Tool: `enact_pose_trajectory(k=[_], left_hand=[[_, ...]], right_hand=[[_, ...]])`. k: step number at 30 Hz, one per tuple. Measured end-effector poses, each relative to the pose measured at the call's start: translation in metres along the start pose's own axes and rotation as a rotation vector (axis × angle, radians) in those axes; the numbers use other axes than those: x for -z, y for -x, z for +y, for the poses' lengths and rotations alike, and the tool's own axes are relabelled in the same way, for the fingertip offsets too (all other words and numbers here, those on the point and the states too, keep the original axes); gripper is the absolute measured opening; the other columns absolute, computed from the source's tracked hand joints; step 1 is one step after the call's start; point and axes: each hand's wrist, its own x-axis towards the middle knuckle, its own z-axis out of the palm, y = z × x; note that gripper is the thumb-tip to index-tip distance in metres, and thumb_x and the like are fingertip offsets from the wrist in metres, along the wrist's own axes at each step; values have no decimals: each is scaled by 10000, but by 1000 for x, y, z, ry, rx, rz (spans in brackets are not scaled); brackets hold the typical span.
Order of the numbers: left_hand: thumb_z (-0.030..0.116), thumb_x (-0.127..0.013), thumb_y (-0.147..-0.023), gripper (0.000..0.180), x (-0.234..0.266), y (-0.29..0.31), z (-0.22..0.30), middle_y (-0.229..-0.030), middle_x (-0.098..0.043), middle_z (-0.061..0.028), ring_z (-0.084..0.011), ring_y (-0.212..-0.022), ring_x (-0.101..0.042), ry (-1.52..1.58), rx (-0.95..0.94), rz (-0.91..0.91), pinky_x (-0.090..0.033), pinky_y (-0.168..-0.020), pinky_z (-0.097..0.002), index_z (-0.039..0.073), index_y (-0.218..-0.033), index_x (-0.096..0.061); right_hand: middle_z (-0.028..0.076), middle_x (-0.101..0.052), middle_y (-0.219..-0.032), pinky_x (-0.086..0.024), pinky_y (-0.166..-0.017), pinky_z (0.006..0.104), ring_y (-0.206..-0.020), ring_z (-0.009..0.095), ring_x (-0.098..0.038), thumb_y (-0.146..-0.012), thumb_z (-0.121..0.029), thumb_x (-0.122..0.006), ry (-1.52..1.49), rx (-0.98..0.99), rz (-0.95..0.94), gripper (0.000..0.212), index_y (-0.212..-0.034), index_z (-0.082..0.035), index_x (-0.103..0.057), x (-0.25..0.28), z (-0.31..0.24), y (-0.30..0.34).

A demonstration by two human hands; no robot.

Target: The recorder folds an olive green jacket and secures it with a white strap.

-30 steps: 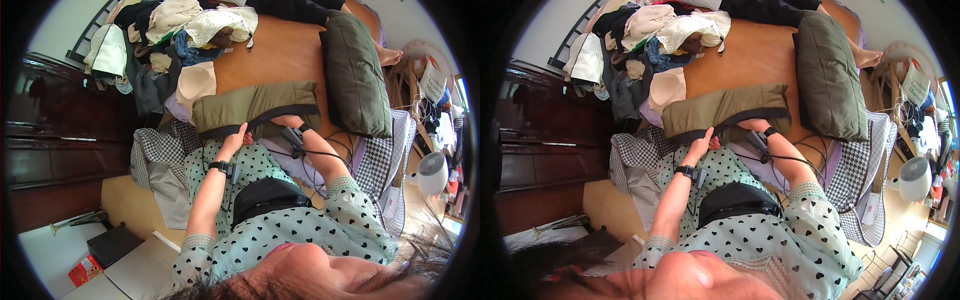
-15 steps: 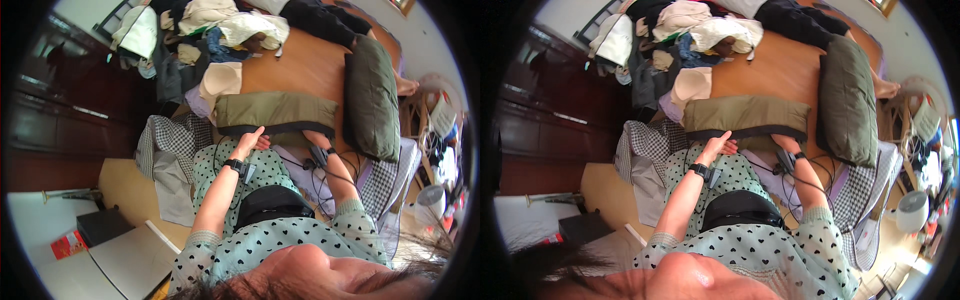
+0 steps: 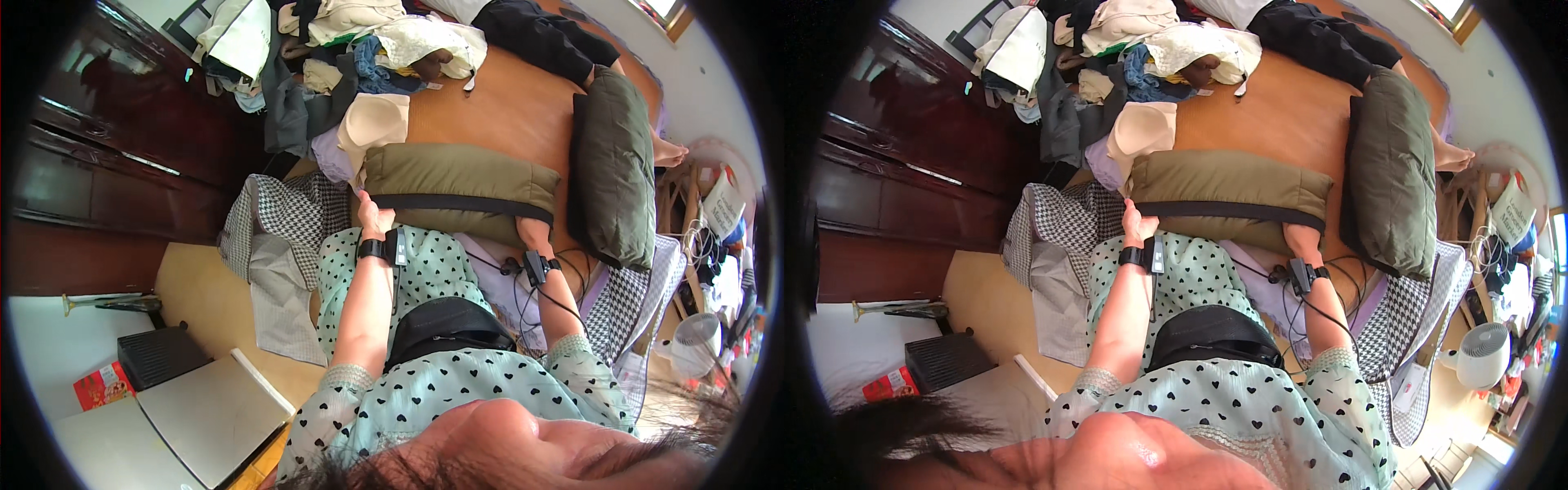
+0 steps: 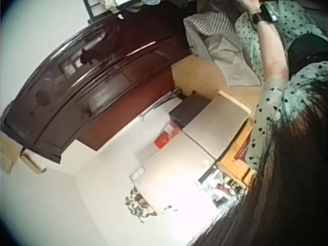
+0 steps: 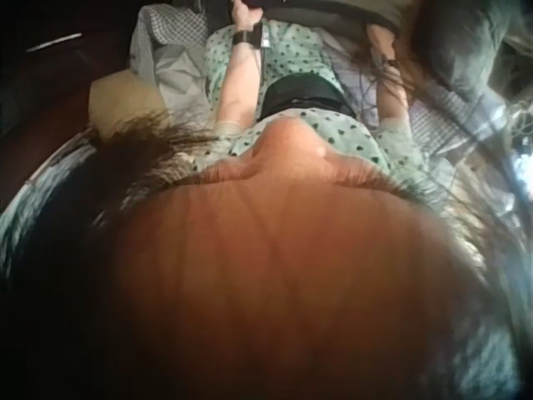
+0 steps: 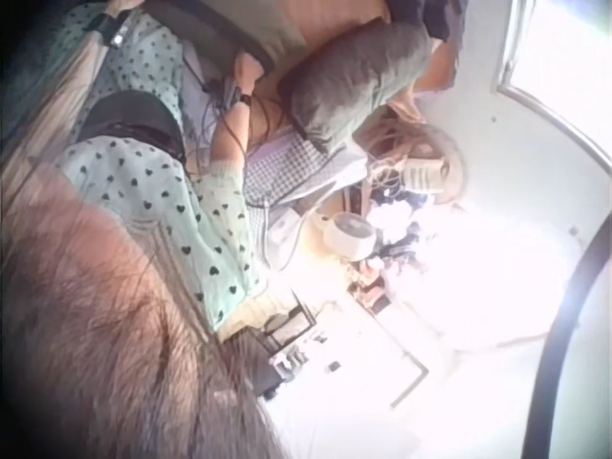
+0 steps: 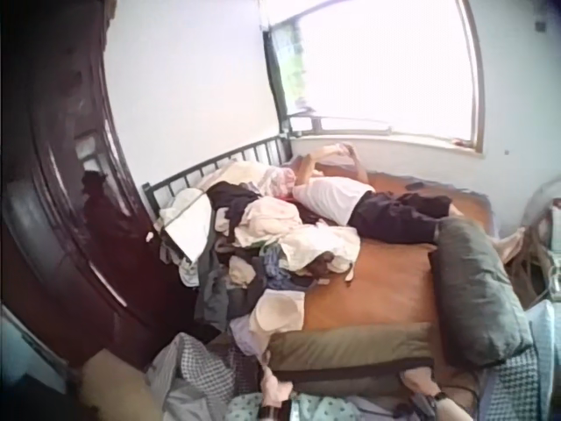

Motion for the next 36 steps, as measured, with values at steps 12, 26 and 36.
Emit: enact_pose_trajectory(k=[12,26,36], left_hand=[[62,-453,-808,263,21,37,-24,-1067,-638,-152,-277,-1031,-598,335,191,-779,-452,-969,-442,-32,-1015,-586],[541,-440,-876,723,-27,-21,-18,-1498,-226,-159,-281,-1394,-190,-2042,-728,-380,-170,-1138,-382,92,-1426,-306],[569,-490,-841,780,-3,-38,-3,-1485,-257,-167,-281,-1385,-218,-2242,-621,-203,-205,-1132,-381,95,-1430,-296]], right_hand=[[239,-626,-982,-463,-825,463,-909,400,-593,-859,-290,-556,-107,-59,-212,311,-1011,-34,-647,37,-64,-32],[170,-613,-1097,-433,-893,451,-1024,358,-562,-851,-358,-553,-267,118,-460,370,-1078,-77,-636,13,-120,-53],[173,-591,-1164,-414,-940,426,-1095,367,-533,-850,-305,-552,-200,-149,-238,377,-1131,-60,-602,21,-58,-47]])
